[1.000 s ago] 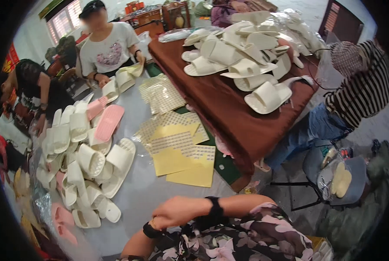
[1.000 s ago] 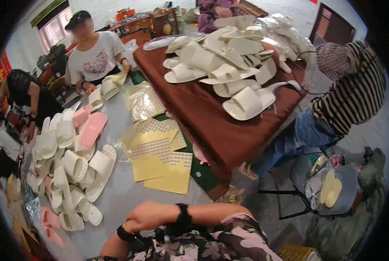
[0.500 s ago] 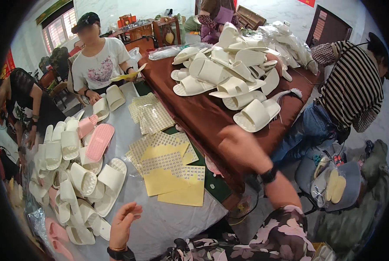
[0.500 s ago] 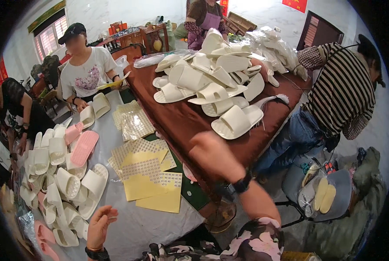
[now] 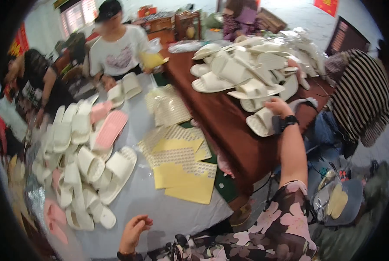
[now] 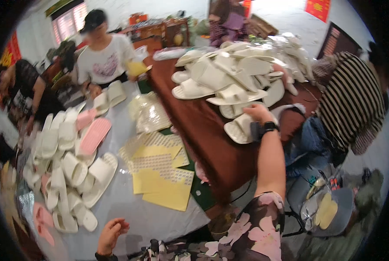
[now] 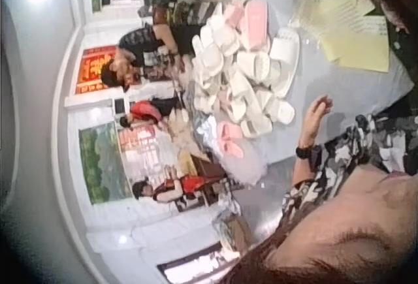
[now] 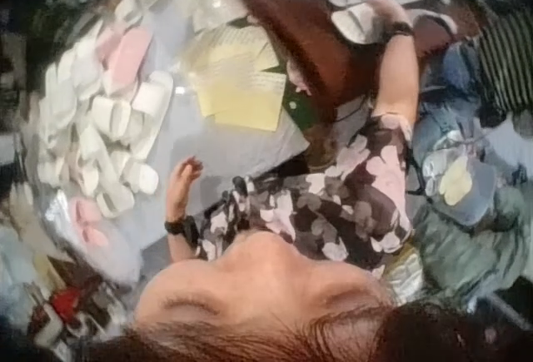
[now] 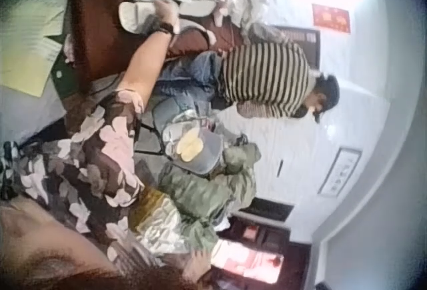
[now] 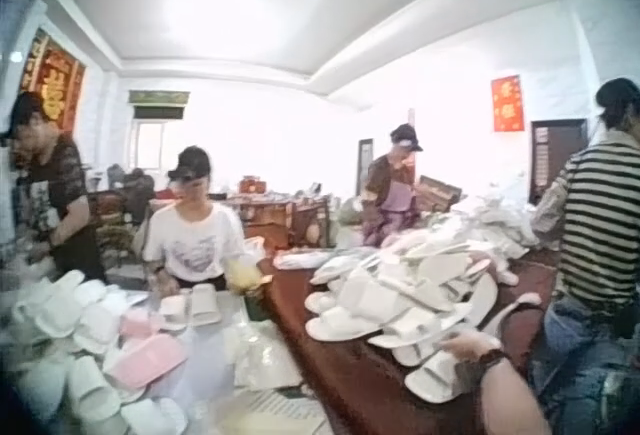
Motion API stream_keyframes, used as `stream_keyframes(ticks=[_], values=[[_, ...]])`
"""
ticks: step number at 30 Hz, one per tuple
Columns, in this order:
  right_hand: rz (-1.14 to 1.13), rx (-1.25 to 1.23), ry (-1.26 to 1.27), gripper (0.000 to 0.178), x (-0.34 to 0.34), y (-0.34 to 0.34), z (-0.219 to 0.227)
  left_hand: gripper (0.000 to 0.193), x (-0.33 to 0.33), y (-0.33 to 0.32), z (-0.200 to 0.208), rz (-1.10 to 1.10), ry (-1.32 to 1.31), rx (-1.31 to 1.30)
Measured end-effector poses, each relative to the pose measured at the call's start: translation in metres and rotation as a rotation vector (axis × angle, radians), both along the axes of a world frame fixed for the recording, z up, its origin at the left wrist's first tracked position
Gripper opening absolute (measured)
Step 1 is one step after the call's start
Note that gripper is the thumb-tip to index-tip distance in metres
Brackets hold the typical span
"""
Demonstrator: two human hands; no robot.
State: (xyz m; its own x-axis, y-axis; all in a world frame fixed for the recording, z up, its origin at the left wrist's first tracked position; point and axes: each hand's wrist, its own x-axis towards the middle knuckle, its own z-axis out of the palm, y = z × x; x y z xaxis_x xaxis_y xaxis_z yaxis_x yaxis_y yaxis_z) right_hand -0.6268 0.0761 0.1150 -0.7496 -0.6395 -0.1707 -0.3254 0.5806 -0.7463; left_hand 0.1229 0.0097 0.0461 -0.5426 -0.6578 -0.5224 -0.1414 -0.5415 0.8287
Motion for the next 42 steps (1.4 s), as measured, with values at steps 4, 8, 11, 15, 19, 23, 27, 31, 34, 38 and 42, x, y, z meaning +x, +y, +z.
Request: stream_keyframes(ticks=[4, 8, 11, 15, 19, 23, 27, 31, 34, 38, 42], values=[[0.021, -0.114, -0.314, 0.030, -0.009, 0.011, 0.009, 0.038, 0.006, 0.002, 0.001, -0.007, -0.004, -0.015], [0.131, -0.258, -0.912, 0.027, 0.012, 0.027, 0.019, 0.038, 0.005, -0.002, -0.001, -0.020, 0.061, -0.017], [0.130, -0.421, -0.872, 0.031, 0.121, 0.021, 0.034, 0.038, 0.007, 0.005, 0.001, -0.005, 0.075, 0.031], [0.163, -0.508, -0.881, 0.021, 0.249, 0.024, 0.050, 0.043, -0.007, 0.003, 0.008, -0.159, 0.146, 0.043], [0.273, -0.573, -1.160, 0.028, 0.363, 0.019, 0.033, 0.054, -0.019, 0.012, 0.007, -0.243, 0.197, -0.031], [0.326, -0.492, -1.280, 0.052, 0.467, 0.001, 0.020, 0.061, -0.029, 0.015, 0.009, -0.097, 0.185, -0.150], [0.457, -0.200, -1.298, 0.056, 0.501, -0.010, -0.026, 0.075, -0.020, -0.014, -0.018, 0.280, 0.237, -0.237], [0.579, -0.072, -0.836, 0.040, 0.479, -0.006, -0.046, 0.085, 0.004, -0.026, -0.046, 0.433, 0.093, -0.461], [0.502, -0.195, -0.372, 0.032, 0.459, -0.004, -0.065, 0.084, 0.002, -0.015, -0.040, 0.364, -0.135, -0.630], [0.554, -0.121, 0.152, 0.042, 0.448, 0.000, -0.099, 0.085, -0.032, -0.003, -0.043, 0.320, -0.431, -0.938], [0.600, -0.110, 0.142, 0.044, 0.461, -0.003, -0.112, 0.083, -0.061, 0.010, -0.040, 0.319, -0.477, -1.044]])
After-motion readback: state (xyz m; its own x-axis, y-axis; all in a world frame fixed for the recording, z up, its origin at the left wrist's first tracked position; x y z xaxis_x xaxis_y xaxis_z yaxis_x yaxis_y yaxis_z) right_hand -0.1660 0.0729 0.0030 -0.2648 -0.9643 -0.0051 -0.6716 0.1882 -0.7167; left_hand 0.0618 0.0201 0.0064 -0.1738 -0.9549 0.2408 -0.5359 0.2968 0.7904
